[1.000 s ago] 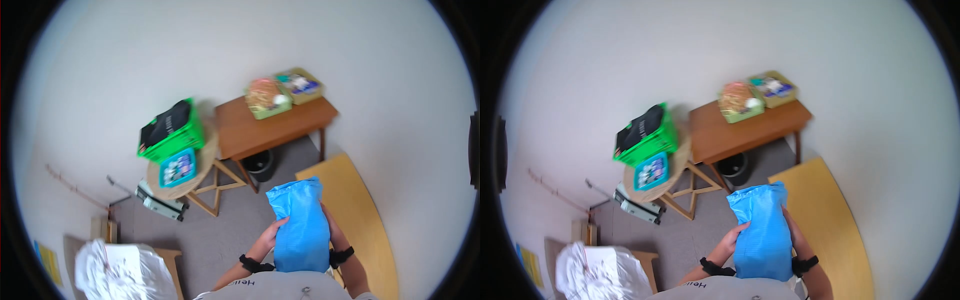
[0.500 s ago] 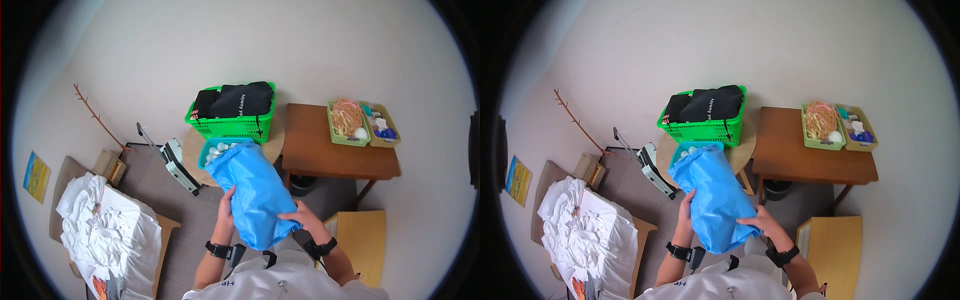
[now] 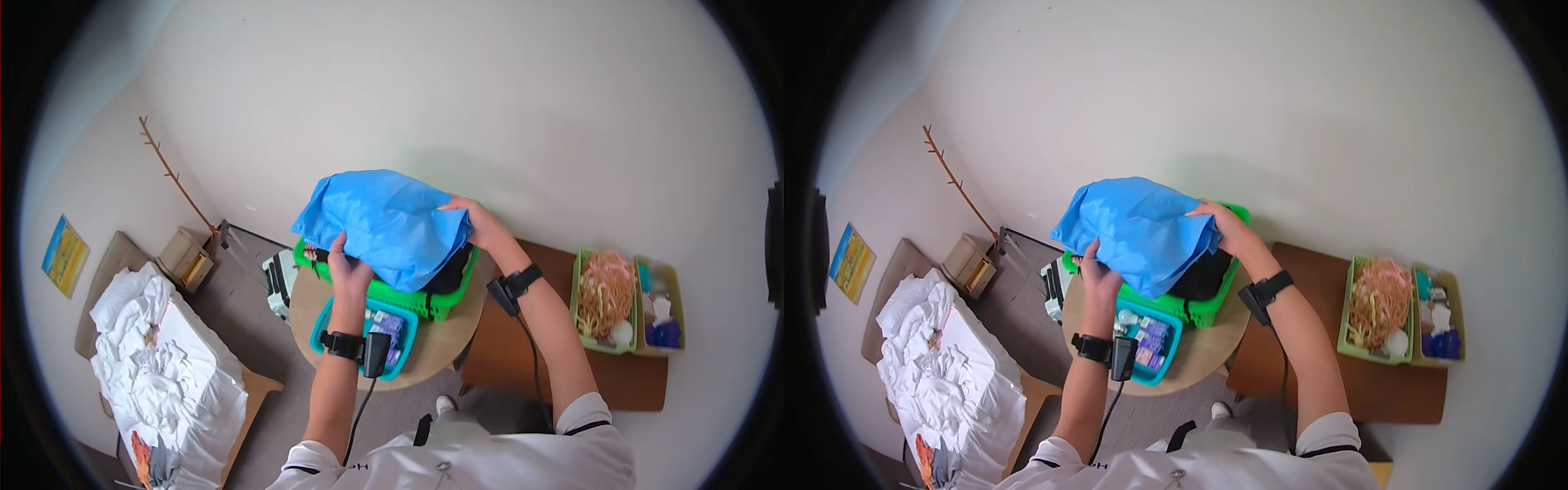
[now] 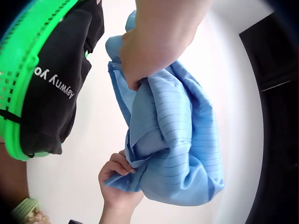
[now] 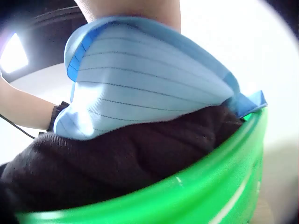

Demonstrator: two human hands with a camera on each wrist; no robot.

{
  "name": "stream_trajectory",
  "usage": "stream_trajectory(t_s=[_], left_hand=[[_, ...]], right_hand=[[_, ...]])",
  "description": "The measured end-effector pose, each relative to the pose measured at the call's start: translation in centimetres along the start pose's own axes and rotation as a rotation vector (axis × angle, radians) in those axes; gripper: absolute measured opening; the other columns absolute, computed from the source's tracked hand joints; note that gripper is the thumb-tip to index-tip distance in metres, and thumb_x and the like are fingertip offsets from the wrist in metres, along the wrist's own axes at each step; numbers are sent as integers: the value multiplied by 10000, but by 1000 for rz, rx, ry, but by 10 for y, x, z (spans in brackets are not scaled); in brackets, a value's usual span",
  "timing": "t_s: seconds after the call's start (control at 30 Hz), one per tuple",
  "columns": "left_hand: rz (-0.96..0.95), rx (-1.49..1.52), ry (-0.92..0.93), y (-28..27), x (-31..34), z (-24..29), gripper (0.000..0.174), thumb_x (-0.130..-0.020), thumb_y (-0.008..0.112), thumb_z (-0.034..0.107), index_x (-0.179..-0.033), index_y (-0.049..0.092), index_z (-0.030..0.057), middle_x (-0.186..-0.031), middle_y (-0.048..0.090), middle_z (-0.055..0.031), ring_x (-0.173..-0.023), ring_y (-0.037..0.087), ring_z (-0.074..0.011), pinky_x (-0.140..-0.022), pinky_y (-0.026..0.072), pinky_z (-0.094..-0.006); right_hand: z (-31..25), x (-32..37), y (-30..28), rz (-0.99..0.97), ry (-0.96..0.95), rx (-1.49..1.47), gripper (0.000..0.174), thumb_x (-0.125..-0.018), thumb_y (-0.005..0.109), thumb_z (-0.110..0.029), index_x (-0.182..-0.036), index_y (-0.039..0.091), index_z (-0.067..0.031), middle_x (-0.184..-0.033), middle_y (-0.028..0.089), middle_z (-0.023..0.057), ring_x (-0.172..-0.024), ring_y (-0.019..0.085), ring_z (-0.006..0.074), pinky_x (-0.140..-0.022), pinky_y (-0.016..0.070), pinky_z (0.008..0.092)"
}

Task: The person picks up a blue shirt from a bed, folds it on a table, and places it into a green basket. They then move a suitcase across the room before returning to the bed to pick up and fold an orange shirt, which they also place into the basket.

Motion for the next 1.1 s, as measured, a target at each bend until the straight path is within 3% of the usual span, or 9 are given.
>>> stream_trajectory(t_s=[0.13, 0.2, 0.33, 0.47, 0.53, 0.73, 0.8, 0.9, 1.1], left_hand=[[107, 57, -103, -34, -62, -38, 423, -803, 434, 201, -1171, 354, 7, -1205, 403, -141, -1116, 369, -293, -974, 233, -427], [328, -251, -203, -54, -56, -46, 426, -822, 422, 238, -1184, 339, 28, -1172, 432, -138, -1090, 403, -281, -947, 278, -433], [268, -1049, -174, -14, 2, 0, 500, -789, 540, 222, -1200, 328, 35, -1088, 493, -129, -997, 486, -249, -829, 404, -376], [-229, -2093, 760, 75, -25, 39, 474, -731, 616, 210, -1133, 431, 41, -1053, 494, -152, -957, 504, -272, -789, 418, -328], [-568, -2182, 801, 94, -66, 32, 472, -724, 613, 231, -1137, 444, 75, -1049, 491, -156, -982, 473, -306, -812, 404, -343], [-750, -2438, 557, 28, -196, -2, 444, -805, 440, 398, -1140, 458, 106, -1139, 459, -161, -1043, 437, -315, -848, 377, -395], [-441, -2612, -240, -2, -212, -7, 491, -823, 342, 456, -1134, 466, 98, -1174, 441, -149, -1078, 418, -306, -874, 350, -423], [-277, -2468, 161, -60, -193, -12, 541, -826, 315, 476, -1171, 419, 73, -1224, 403, -120, -1147, 358, -267, -915, 245, -520], [-445, -2402, 348, -18, -157, -1, 567, -795, 405, 478, -1239, 342, 129, -1298, 290, -134, -1213, 232, -318, -941, 166, -548]], right_hand=[[10, -77, -79, 96, 115, 71, 83, -689, 537, -153, -741, 524, -90, -746, 524, 19, -684, 502, 126, -617, 432, 261], [36, -101, -125, 137, 139, 214, 58, -668, 533, -152, -694, 531, -100, -714, 514, 19, -675, 489, 125, -606, 416, 253], [39, -108, -157, 53, 204, 445, 115, -656, 539, -155, -749, 541, -86, -712, 514, 25, -678, 486, 127, -611, 411, 256], [15, -100, -137, -5, 209, 915, 337, -684, 548, -168, -1003, 539, -58, -893, 558, 70, -820, 515, 160, -702, 415, 277], [9, -99, -111, 127, -218, 1152, 448, -716, 570, -300, -1073, 501, -37, -1007, 541, 147, -943, 512, 229, -791, 406, 297], [43, -86, -53, 294, -178, 1447, 790, -648, 513, -626, -1230, 355, -117, -1218, 381, 196, -1119, 363, 360, -905, 284, 480], [55, -84, -58, 286, -119, 1310, 890, -620, 477, -683, -1288, 243, -143, -1291, 260, 210, -1164, 244, 432, -907, 188, 576], [71, -66, -57, 403, 22, 1444, 920, -617, 485, -683, -1300, 201, -136, -1291, 226, 249, -1162, 217, 464, -892, 194, 595], [70, -53, -49, 396, 27, 1455, 985, -607, 505, -680, -1316, 129, -110, -1314, 137, 266, -1176, 135, 500, -879, 173, 627]])
Point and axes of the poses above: each hand's wrist, its own x-axis away from the middle knuckle, its own y-axis out of the palm, z = x × y, the point moved 2 cm from there along -x, towards the middle knuckle
